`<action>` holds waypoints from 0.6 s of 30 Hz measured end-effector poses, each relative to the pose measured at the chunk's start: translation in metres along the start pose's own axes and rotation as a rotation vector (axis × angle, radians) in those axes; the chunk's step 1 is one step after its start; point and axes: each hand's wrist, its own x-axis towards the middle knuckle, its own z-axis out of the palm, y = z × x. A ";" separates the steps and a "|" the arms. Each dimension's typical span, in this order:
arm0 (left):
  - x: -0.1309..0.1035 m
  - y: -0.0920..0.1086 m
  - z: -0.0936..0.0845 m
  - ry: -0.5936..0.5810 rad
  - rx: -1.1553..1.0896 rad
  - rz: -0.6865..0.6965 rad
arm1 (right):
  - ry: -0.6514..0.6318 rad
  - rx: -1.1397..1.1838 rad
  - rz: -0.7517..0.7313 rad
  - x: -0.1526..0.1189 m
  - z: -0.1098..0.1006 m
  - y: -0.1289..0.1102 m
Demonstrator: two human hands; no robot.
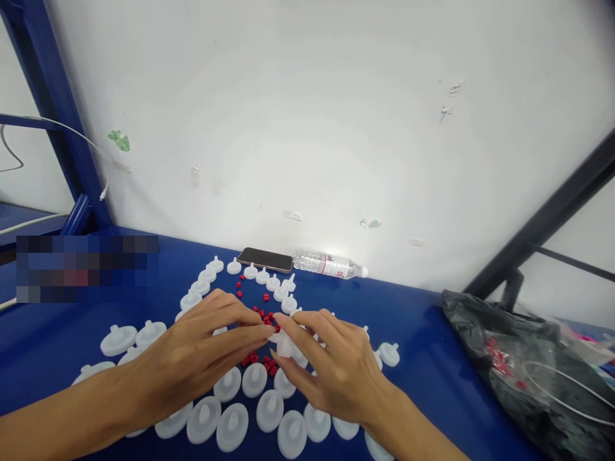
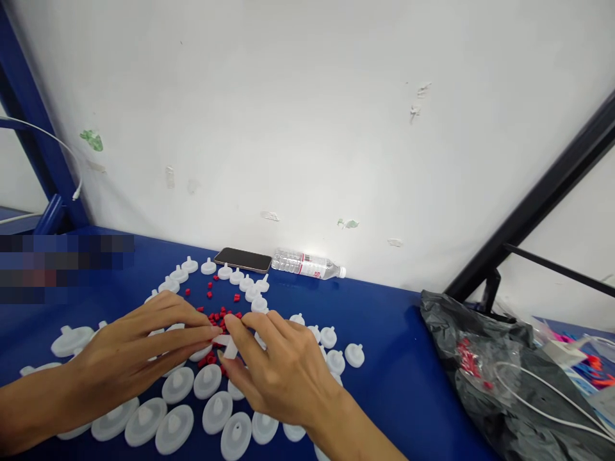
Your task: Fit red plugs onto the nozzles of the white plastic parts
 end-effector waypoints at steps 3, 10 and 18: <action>0.003 -0.002 0.000 0.011 0.050 -0.001 | 0.001 -0.011 -0.007 0.002 -0.001 0.001; 0.006 -0.004 0.001 -0.033 0.082 -0.035 | 0.063 -0.045 -0.028 0.012 -0.002 0.007; 0.011 0.003 0.000 0.013 0.062 -0.047 | 0.010 -0.031 -0.113 0.012 0.001 0.006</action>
